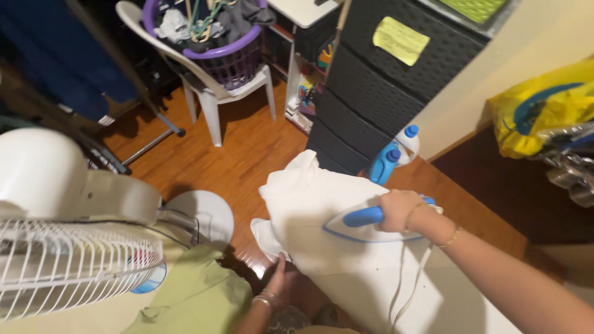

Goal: Ironing a white shirt on an ironing board and then placing it on a hanger to be hung in a closet.

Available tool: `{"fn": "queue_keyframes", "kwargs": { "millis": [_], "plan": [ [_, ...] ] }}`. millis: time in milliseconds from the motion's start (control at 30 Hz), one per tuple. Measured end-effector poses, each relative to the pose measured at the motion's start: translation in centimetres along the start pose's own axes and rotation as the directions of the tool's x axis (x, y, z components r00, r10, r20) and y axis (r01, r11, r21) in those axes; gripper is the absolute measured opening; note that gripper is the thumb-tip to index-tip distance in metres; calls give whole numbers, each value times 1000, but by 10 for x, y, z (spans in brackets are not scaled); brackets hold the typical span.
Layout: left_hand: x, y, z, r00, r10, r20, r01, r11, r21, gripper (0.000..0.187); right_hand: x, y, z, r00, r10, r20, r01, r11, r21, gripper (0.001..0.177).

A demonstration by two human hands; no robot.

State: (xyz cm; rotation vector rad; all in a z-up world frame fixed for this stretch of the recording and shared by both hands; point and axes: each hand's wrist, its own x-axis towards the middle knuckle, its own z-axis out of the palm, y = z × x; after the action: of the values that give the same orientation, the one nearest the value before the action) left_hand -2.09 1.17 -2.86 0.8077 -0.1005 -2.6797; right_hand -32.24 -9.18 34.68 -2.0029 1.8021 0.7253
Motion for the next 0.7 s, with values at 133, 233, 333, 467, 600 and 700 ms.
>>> {"fn": "queue_keyframes", "kwargs": {
  "millis": [133, 233, 333, 467, 600, 700],
  "plan": [
    [13, 12, 41, 926, 336, -170, -373, 883, -284, 100, 33, -62, -14, 986, -155, -59, 152, 987, -53, 23],
    [8, 36, 23, 877, 311, -366, -424, 859, -288, 85, 48, -95, -15, 987, -151, -47, 151, 988, 12, 21],
    [0, 46, -20, 582, 665, -468, -812, 506, -291, 57, 50, -113, -20, 989, -82, -123, 97, 988, 118, 21],
    [-59, 55, 12, 596, 637, -488, -803, 466, -372, 51, 40, -98, -12, 993, -89, -80, 96, 993, 76, 24],
    [-113, 70, 71, 547, 671, -500, -834, 386, -395, 65, 22, -59, -6, 998, -64, -7, 64, 998, -1, 28],
    [-133, 88, 98, 368, 925, -91, -853, 297, -429, 93, -9, -31, -17, 984, 175, 14, -175, 971, 161, 36]
  ]
}}
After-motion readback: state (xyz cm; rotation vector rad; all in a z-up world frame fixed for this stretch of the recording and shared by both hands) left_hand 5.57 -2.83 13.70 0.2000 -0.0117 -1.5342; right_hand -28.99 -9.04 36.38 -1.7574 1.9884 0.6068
